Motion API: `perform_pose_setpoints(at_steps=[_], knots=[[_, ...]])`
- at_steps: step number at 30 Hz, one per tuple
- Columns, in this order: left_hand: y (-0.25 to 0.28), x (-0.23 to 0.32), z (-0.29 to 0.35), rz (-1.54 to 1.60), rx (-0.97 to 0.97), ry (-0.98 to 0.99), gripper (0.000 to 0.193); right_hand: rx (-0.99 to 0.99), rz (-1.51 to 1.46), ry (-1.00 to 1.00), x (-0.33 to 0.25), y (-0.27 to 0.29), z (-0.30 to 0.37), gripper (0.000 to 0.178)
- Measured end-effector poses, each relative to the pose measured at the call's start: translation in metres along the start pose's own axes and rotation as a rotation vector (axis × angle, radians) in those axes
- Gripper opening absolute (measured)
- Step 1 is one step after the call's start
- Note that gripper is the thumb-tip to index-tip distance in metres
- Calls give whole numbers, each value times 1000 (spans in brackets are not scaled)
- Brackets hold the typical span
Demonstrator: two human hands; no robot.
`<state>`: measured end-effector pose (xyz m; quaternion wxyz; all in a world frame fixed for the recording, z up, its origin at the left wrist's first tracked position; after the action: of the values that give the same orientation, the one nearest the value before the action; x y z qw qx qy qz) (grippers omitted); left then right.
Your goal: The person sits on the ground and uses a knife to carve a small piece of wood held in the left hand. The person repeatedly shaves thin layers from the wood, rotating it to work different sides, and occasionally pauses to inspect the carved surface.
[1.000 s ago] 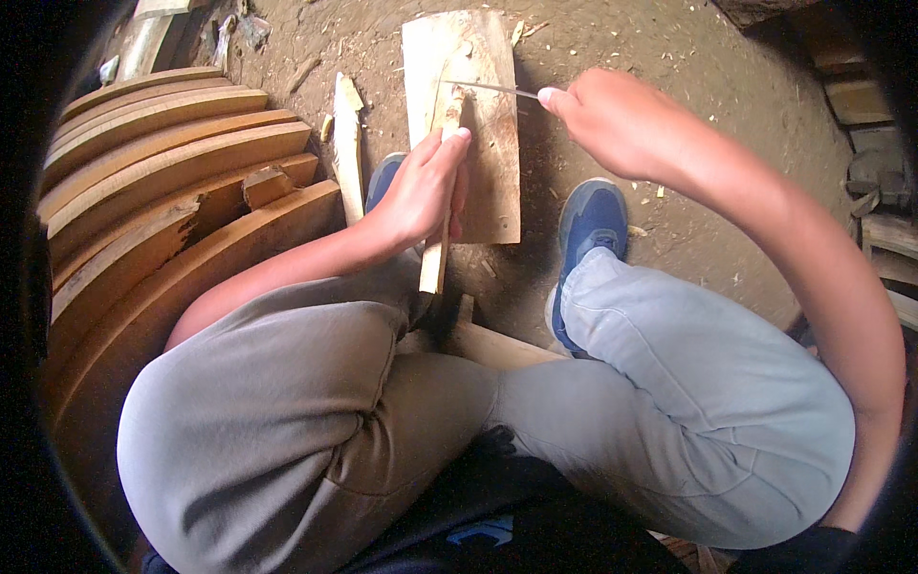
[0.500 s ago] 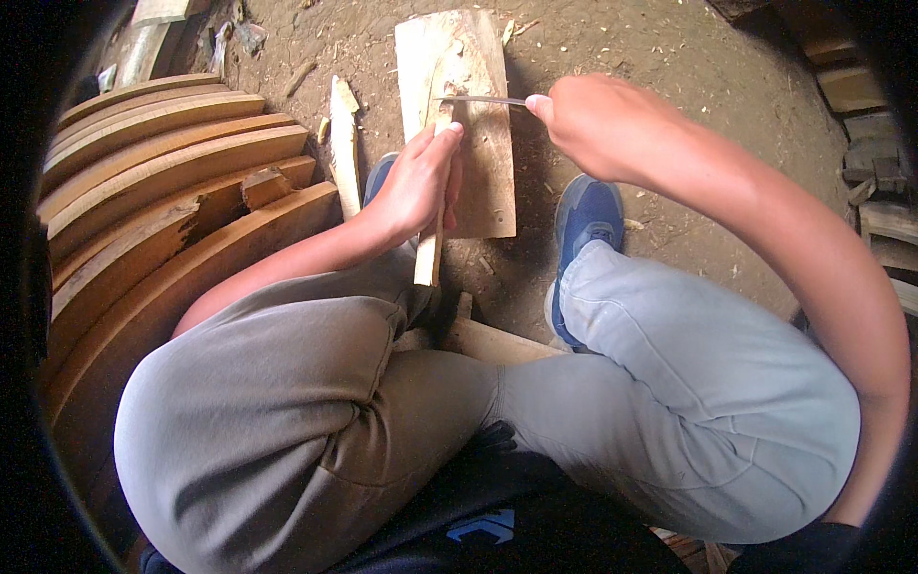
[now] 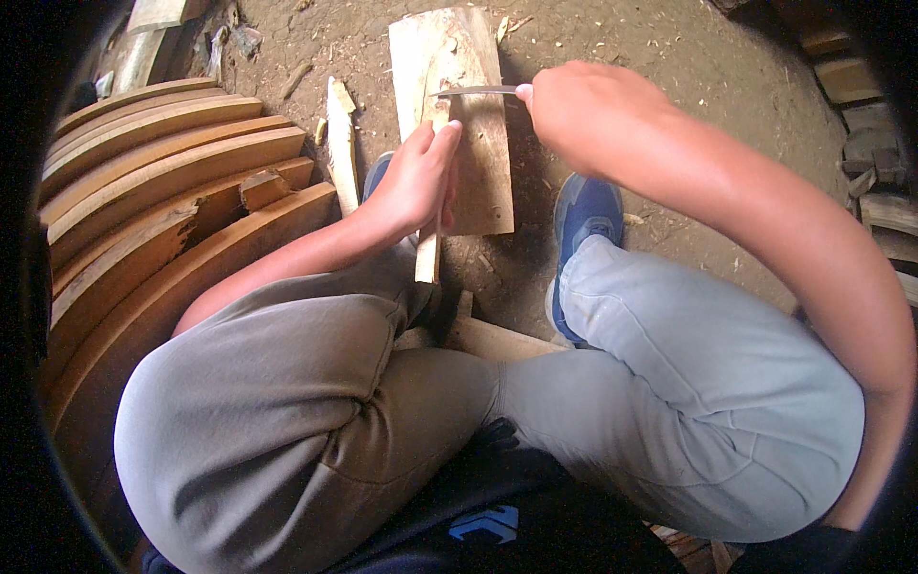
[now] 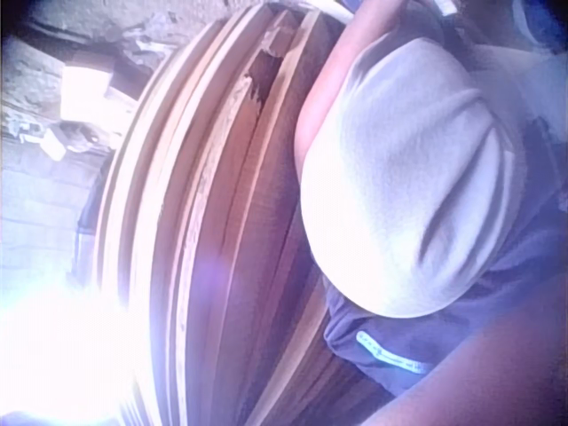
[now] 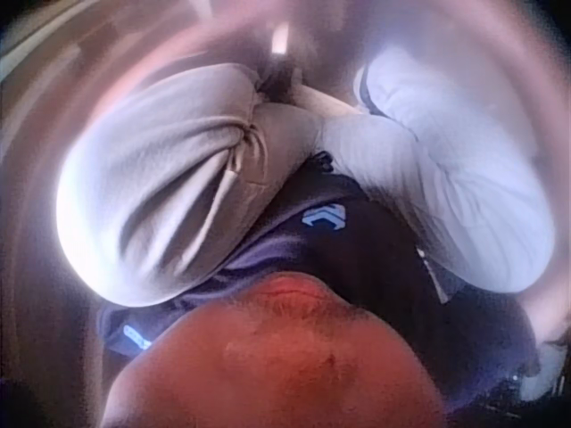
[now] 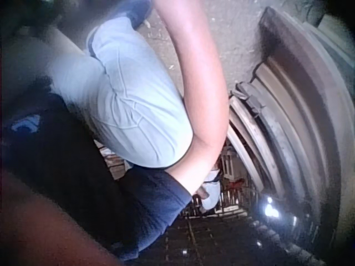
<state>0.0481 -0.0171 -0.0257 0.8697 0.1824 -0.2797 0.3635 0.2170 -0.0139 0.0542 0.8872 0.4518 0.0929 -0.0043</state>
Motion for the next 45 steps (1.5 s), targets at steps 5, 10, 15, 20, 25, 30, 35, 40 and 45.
perform_pose_setpoints(at_steps=[5, 10, 15, 20, 25, 30, 35, 40, 45], knots=[[-2, 3, -4, -27, -27, 3, 45, 104, 240, 144, -12, -9, 2, 36], [-2, 0, -7, 57, -3, 5, 45, 92, 157, 48, -16, -11, 0, 27], [-4, 7, -4, 62, 26, 22, 44, 109, 343, 193, -18, -11, -7, 25], [1, 6, 0, 51, 36, 2, 46, 159, 149, 169, -12, 7, -3, 38], [0, 1, -1, 69, -40, 31, 42, 20, 53, -2, -4, 23, -3, 52], [-4, -3, -5, 94, -4, 17, 44, -59, 42, 22, -4, 15, 2, 53], [-6, -5, -14, -63, 59, -46, 38, -153, -13, -16, -1, 0, -2, 51], [-6, -13, -22, -185, 148, -104, 38, -110, 22, 7, -10, 1, 3, 50], [-10, -8, -27, -270, 163, -116, 39, -236, 46, -157, -16, -6, 2, 32]])
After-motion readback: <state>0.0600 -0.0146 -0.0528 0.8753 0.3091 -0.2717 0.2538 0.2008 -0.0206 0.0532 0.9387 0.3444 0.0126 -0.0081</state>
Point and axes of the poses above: each hand's wrist, its own z-axis away from the middle knuckle, its own y-axis out of the back of the hand, x = y × z, the point moved 6 cm from there along -z, towards the middle knuckle, and after that the axes turned 7 degrees about y, right-handed, at the moved point
